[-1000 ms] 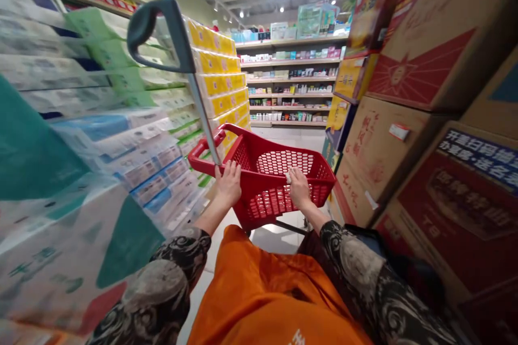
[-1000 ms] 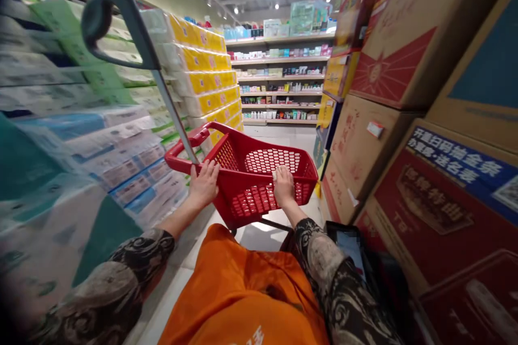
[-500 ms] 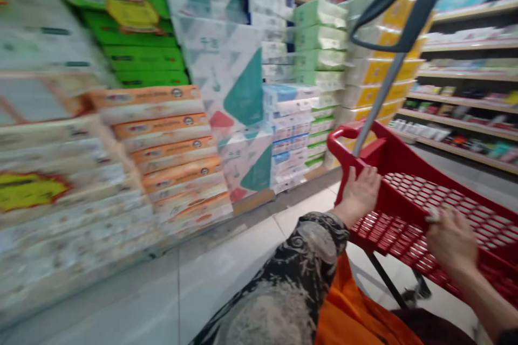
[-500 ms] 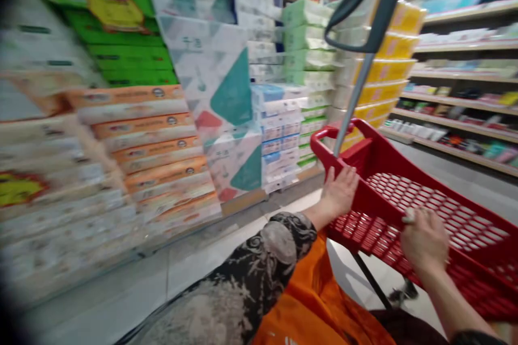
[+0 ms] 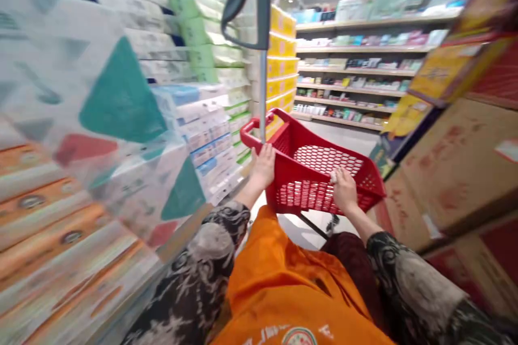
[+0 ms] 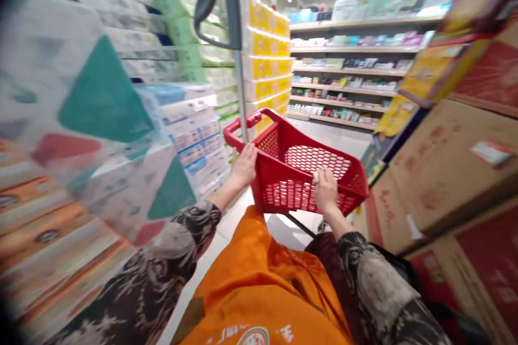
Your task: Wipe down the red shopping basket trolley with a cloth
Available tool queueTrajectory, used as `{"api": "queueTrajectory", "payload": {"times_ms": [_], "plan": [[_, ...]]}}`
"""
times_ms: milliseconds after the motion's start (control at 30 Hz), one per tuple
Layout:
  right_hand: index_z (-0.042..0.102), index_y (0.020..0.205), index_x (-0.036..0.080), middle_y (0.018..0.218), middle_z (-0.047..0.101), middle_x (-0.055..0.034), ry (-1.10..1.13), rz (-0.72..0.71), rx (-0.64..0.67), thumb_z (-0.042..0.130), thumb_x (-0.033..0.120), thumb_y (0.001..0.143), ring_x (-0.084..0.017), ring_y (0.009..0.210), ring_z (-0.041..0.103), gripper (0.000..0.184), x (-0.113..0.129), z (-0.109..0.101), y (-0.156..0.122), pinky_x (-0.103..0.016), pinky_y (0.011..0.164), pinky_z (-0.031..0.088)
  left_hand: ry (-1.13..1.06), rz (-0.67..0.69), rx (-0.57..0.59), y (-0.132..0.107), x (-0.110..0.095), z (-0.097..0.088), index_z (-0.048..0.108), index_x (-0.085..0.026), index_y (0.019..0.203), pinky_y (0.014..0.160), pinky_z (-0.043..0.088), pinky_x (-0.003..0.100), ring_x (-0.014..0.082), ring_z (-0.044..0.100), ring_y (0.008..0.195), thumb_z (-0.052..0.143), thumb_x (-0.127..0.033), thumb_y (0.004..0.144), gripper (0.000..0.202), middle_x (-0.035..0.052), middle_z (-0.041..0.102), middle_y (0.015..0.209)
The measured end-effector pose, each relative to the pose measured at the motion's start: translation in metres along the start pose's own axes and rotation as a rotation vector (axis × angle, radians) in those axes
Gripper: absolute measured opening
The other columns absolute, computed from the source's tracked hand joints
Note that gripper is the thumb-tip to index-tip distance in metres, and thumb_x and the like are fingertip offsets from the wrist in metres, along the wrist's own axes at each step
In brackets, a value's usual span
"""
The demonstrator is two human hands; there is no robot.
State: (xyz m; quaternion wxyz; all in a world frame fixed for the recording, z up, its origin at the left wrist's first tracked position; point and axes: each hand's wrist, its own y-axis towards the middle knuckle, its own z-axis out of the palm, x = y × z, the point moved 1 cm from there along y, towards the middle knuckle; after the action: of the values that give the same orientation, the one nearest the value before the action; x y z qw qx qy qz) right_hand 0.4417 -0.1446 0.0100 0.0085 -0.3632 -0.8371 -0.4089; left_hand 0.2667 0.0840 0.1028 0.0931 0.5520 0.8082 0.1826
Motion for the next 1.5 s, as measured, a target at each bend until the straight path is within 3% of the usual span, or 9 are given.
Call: {"api": "queueTrajectory", "payload": {"times_ms": [133,267,367,633,700,767,1033,1333,1500], "plan": [[0.06,0.113,0.009,0.124,0.055,-0.0179,-0.014,0.168,-0.033,0.033,0.013,0.084,-0.027,0.124,0.041,0.04,0.004,-0.008,-0.006,-0.051,0.103,0.032,-0.012,0.009,-0.059,0.004,-0.006,0.009,0.032,-0.007,0.138,0.109,0.008,0.06,0.0265,0.019,0.138,0.033,-0.013,0.078,0.061,0.0145,0.028,0.148],[0.055,0.122,0.01,0.136,0.047,-0.0115,0.083,-0.034,0.035,0.033,0.007,0.085,-0.021,0.136,0.026,0.044,0.071,0.02,0.007,-0.043,0.112,0.023,0.003,0.112,-0.035,-0.001,-0.026,0.017,0.036,-0.014,0.138,0.108,0.008,0.061,0.0287,0.018,0.138,0.037,-0.015,0.075,0.063,0.0109,0.031,0.147],[0.05,0.128,0.01,0.142,0.04,-0.0116,0.108,-0.05,0.072,0.036,0.006,0.084,-0.02,0.138,0.021,0.047,0.085,0.031,0.011,-0.043,0.113,0.022,0.005,0.142,-0.023,0.001,-0.032,0.022,0.037,-0.014,0.137,0.108,0.008,0.061,0.029,0.02,0.137,0.039,-0.015,0.073,0.064,0.0112,0.033,0.146],[0.053,0.124,0.009,0.135,0.048,-0.0124,-0.095,0.201,-0.011,0.03,0.006,0.085,-0.021,0.132,0.033,0.046,-0.067,-0.04,-0.038,-0.044,0.109,0.029,0.083,0.117,-0.068,0.018,-0.007,0.018,0.038,-0.008,0.135,0.109,0.006,0.06,0.0289,0.025,0.135,0.039,-0.016,0.074,0.061,0.0157,0.037,0.143],[0.054,0.122,0.006,0.135,0.047,-0.0158,-0.117,0.258,-0.028,0.031,0.004,0.082,-0.023,0.131,0.035,0.047,-0.086,-0.045,-0.041,-0.047,0.108,0.031,0.094,0.117,-0.062,0.019,-0.01,0.016,0.04,-0.007,0.134,0.108,0.007,0.06,0.0298,0.026,0.134,0.04,-0.017,0.073,0.062,0.0157,0.039,0.142],[0.055,0.121,0.006,0.134,0.048,-0.0171,-0.109,0.269,-0.043,0.032,0.006,0.082,-0.024,0.131,0.036,0.046,-0.078,-0.037,-0.035,-0.048,0.107,0.031,0.091,0.111,-0.054,0.018,-0.015,0.013,0.04,-0.008,0.134,0.108,0.009,0.06,0.0303,0.027,0.134,0.042,-0.019,0.072,0.063,0.0155,0.039,0.142],[0.052,0.127,0.012,0.139,0.044,-0.0119,0.072,-0.046,-0.009,0.033,0.009,0.088,-0.021,0.134,0.031,0.044,0.039,0.025,-0.002,-0.043,0.11,0.03,0.074,0.099,-0.047,0.013,-0.019,0.007,0.041,-0.009,0.134,0.108,0.011,0.06,0.0319,0.028,0.133,0.045,-0.02,0.068,0.066,0.0169,0.04,0.141],[0.053,0.125,0.014,0.137,0.046,-0.0122,-0.065,0.139,-0.063,0.03,0.004,0.083,-0.023,0.131,0.035,0.049,-0.051,-0.024,-0.021,-0.049,0.106,0.032,0.075,0.157,-0.022,0.006,-0.021,0.004,0.039,-0.011,0.136,0.109,0.009,0.057,0.0317,0.026,0.134,0.049,-0.023,0.069,0.068,0.016,0.036,0.144],[0.058,0.118,0.009,0.13,0.053,-0.0145,-0.018,0.075,-0.024,0.034,0.007,0.084,-0.022,0.129,0.038,0.042,0.003,-0.009,0.001,-0.045,0.108,0.031,0.018,0.187,-0.045,0.001,-0.038,0.008,0.039,-0.012,0.136,0.108,0.012,0.058,0.0318,0.023,0.135,0.049,-0.025,0.069,0.068,0.0154,0.034,0.145]]}}
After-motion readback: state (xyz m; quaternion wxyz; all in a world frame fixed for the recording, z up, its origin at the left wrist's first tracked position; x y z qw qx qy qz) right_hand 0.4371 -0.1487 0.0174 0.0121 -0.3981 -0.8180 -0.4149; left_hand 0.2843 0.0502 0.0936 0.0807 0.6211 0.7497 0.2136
